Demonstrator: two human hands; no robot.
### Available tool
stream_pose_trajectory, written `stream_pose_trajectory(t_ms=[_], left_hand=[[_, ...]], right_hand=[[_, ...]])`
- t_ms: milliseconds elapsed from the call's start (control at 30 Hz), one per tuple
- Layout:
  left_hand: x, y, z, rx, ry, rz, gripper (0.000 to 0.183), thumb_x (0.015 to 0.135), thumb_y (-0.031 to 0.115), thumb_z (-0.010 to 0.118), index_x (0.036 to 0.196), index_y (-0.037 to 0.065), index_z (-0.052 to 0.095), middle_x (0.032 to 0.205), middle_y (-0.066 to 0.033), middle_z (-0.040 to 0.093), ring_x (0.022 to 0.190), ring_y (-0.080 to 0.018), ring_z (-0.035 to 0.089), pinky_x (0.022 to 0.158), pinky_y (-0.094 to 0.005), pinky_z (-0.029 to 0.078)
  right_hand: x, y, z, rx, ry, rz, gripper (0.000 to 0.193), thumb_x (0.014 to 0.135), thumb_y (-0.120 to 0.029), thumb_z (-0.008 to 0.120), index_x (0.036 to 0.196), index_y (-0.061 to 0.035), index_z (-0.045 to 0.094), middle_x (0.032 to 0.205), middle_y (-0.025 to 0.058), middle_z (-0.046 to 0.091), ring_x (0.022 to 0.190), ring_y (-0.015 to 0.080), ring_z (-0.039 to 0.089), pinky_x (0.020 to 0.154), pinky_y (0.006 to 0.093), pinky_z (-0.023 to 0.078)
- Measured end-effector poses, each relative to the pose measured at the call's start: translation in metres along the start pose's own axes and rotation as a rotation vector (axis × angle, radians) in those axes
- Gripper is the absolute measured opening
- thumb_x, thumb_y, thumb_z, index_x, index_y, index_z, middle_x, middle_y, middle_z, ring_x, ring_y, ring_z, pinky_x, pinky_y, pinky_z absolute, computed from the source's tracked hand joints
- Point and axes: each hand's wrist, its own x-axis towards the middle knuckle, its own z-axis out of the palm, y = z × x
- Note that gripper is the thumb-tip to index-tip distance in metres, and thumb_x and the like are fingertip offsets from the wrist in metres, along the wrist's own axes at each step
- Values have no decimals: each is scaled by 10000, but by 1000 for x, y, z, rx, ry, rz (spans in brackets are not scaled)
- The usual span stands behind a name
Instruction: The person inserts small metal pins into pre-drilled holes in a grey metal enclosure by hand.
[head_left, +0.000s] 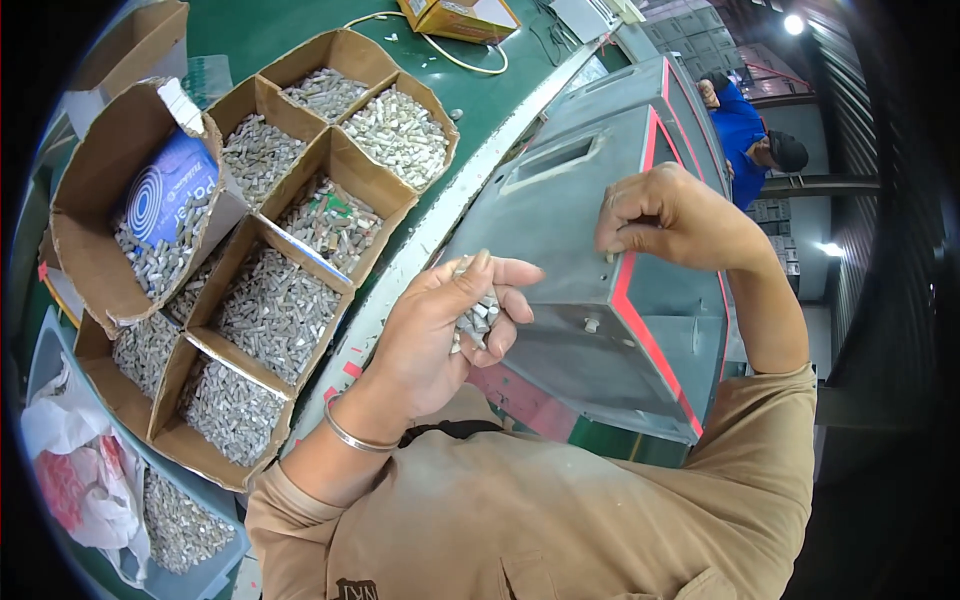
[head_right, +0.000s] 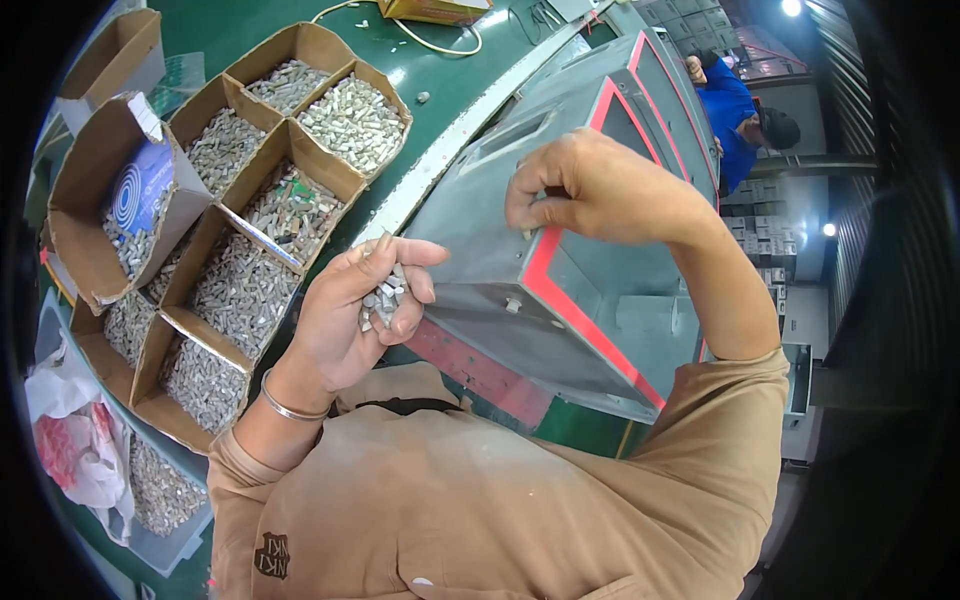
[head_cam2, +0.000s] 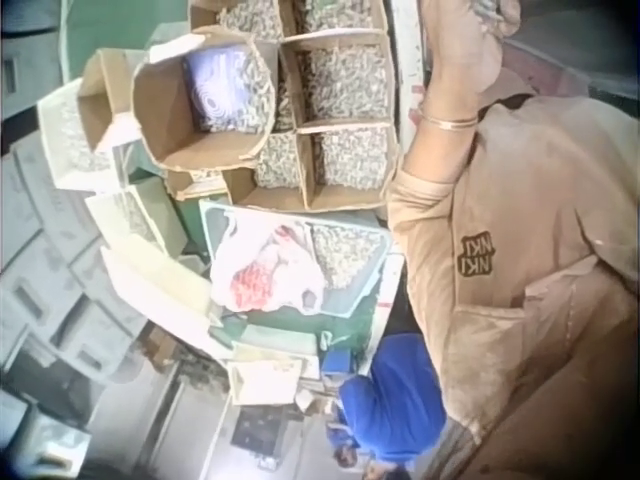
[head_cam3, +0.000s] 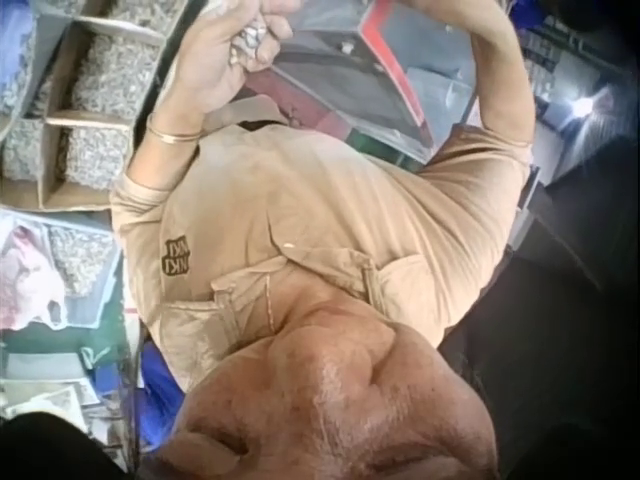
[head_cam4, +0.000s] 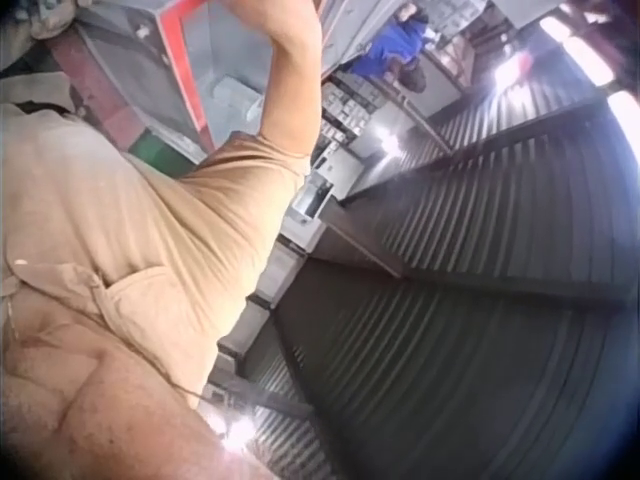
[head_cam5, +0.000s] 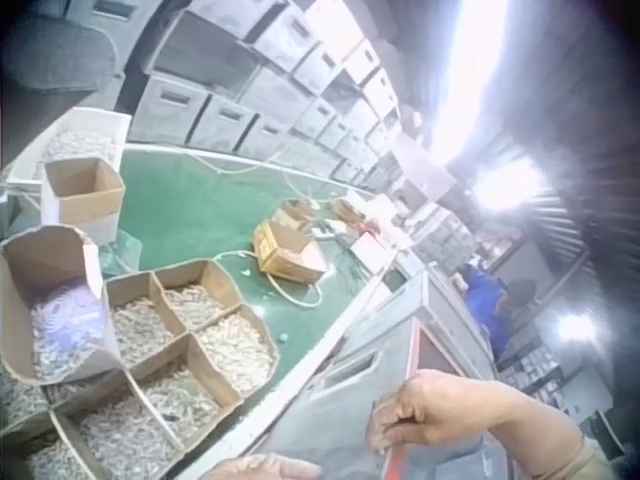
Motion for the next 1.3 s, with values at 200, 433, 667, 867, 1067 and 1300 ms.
stream_pose_trajectory(t_ms=[200,433,667,867,1067,1300], left_hand=[[-1,-2,-2,-57,13,6,354,868,280,401,979,-40,500,691,-70,545,490,-91,470,390,-170,322],[-7,-3,-3,-77,64,32,346,876,244,376,1010,-62,470,694,-77,542,475,-100,462,397,-181,357],[-9,1,-8,-64,76,72,351,869,278,394,988,-35,499,681,-58,544,497,-84,476,395,-173,331],[-10,8,-6,-90,104,73,359,890,229,321,1045,-70,446,726,-83,553,551,-123,507,456,-194,407],[-8,6,-5,-217,100,137,372,879,262,348,1065,-43,451,932,-146,546,834,-213,552,715,-286,459],[-19,11,-4,-237,143,196,371,877,242,343,1084,-53,434,983,-161,533,904,-236,534,774,-307,445]], right_hand=[[-1,0,3,-137,77,-69,31,645,21,574,665,11,553,650,81,545,621,219,533,566,291,420],[6,-7,3,-362,-39,-99,51,648,-54,591,649,-20,552,650,65,515,694,236,510,614,327,404],[5,-7,-1,-422,-83,-55,147,642,-154,617,631,-35,531,629,56,457,700,233,477,626,341,392],[9,-9,1,-535,-71,-143,219,641,-220,620,617,-39,500,649,54,462,697,234,468,614,337,400],[9,-7,12,-710,58,-296,254,638,-273,617,592,-57,491,640,36,446,681,199,461,554,317,409],[11,-5,21,-848,103,-293,283,631,-339,615,556,-92,498,591,-3,431,608,153,459,445,290,378]])
